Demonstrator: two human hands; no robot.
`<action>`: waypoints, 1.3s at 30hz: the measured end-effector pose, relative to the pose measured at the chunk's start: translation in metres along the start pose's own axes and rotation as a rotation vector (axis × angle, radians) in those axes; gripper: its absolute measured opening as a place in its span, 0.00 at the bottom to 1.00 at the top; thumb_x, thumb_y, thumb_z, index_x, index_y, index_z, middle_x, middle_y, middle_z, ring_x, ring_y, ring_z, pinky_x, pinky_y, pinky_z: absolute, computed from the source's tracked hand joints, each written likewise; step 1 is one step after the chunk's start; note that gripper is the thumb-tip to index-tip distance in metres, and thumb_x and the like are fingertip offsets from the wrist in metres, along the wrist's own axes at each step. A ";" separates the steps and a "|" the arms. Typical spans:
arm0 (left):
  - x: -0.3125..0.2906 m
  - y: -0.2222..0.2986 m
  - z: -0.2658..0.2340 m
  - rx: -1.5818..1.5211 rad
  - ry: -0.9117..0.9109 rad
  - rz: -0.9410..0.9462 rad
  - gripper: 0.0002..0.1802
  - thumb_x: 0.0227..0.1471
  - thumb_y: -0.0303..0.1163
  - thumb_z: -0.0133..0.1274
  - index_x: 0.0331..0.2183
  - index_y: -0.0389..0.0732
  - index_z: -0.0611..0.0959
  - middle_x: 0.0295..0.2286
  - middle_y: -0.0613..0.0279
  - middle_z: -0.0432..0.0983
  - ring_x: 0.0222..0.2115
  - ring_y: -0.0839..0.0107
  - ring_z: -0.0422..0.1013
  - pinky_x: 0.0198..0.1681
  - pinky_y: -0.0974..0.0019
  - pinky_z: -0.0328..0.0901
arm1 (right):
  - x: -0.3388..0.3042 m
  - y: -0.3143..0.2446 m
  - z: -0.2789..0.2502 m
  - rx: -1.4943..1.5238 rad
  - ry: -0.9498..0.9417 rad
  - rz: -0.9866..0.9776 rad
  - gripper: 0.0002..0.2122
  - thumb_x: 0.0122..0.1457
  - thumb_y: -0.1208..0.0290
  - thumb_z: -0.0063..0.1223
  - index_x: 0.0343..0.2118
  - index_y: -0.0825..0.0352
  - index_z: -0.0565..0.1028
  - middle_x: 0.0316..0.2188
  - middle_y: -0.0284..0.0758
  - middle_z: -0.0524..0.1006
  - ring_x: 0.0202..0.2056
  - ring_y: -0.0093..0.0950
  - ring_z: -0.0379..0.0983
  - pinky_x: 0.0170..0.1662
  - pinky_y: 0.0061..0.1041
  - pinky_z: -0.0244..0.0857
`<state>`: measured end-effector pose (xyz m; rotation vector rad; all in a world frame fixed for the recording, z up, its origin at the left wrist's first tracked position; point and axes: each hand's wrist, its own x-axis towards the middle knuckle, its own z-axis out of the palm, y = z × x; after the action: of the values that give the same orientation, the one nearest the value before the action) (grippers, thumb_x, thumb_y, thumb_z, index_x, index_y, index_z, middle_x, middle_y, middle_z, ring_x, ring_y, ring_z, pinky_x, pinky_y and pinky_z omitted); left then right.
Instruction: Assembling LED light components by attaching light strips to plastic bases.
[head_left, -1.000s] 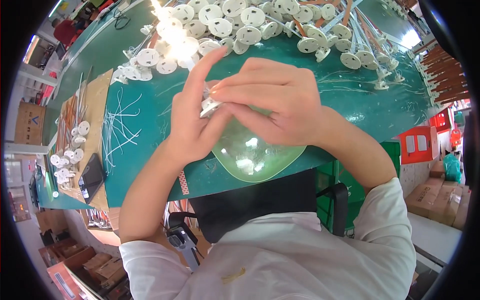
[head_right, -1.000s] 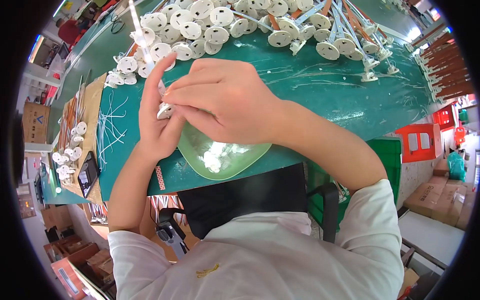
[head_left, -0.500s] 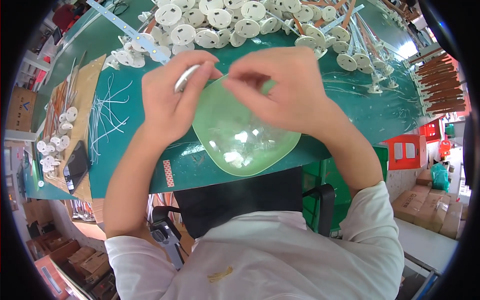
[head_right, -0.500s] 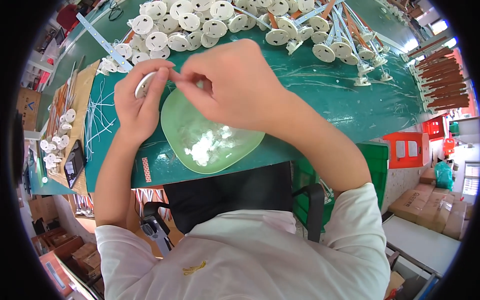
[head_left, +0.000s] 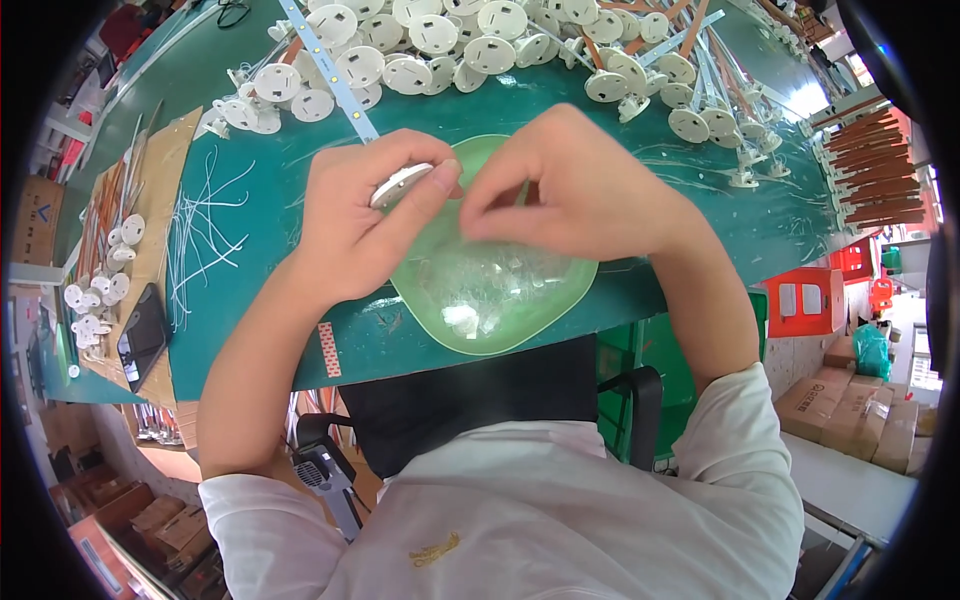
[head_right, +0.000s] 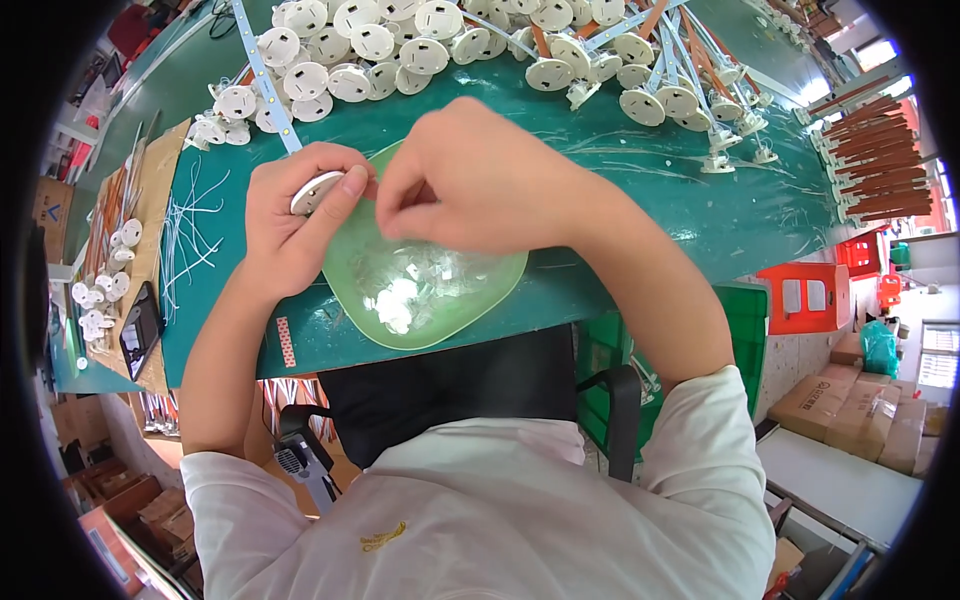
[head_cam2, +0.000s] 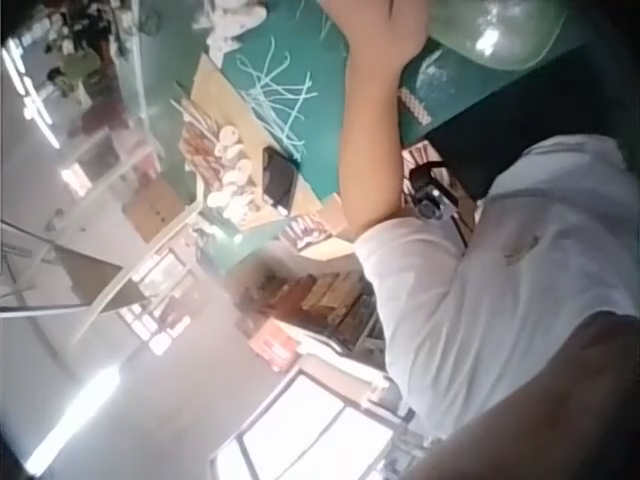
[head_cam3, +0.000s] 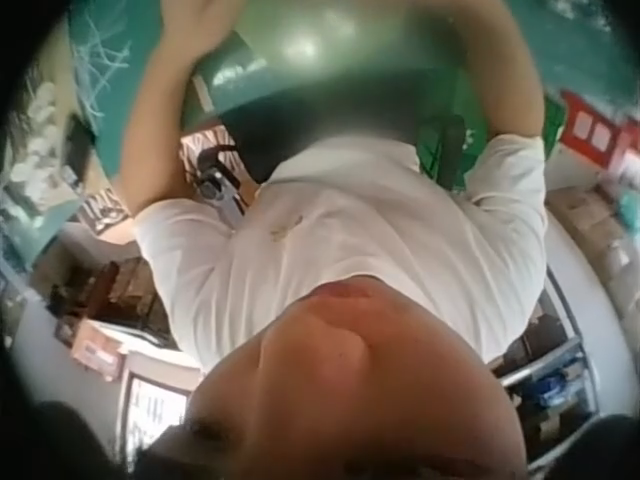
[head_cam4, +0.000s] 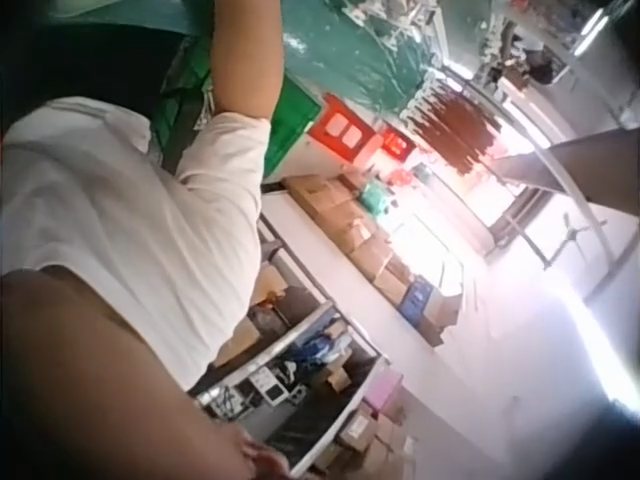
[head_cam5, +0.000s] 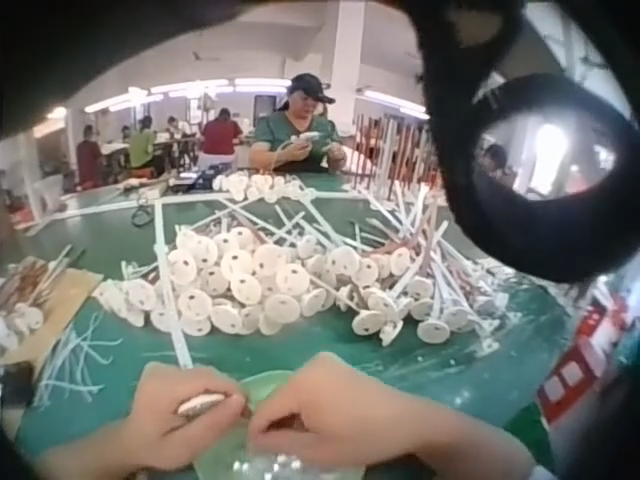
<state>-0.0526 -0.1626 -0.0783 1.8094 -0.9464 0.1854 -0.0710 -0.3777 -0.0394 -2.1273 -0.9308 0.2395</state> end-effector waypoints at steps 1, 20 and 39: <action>0.000 0.000 -0.001 0.004 -0.011 -0.020 0.04 0.52 0.24 0.54 0.31 0.35 0.82 0.22 0.57 0.79 0.22 0.67 0.76 0.26 0.71 0.66 | 0.000 0.000 -0.001 0.068 0.061 0.064 0.04 0.49 0.78 0.61 0.29 0.70 0.81 0.22 0.34 0.80 0.24 0.23 0.76 0.29 0.20 0.69; 0.001 0.003 -0.009 0.011 -0.063 0.026 0.01 0.48 0.23 0.57 0.26 0.36 0.82 0.19 0.59 0.79 0.19 0.70 0.76 0.23 0.72 0.65 | 0.001 -0.003 -0.004 -0.005 0.246 0.048 0.05 0.52 0.75 0.59 0.32 0.68 0.81 0.26 0.29 0.80 0.28 0.14 0.74 0.27 0.15 0.66; -0.004 0.011 -0.008 -0.217 0.101 -0.098 0.22 0.62 0.46 0.44 0.29 0.35 0.76 0.22 0.65 0.69 0.22 0.77 0.64 0.28 0.71 0.60 | 0.011 -0.007 0.023 -0.078 0.724 -0.259 0.03 0.49 0.79 0.60 0.28 0.70 0.79 0.25 0.34 0.79 0.25 0.23 0.76 0.28 0.20 0.70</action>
<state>-0.0605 -0.1557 -0.0694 1.6259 -0.7748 0.1068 -0.0774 -0.3542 -0.0486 -1.9048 -0.7595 -0.6654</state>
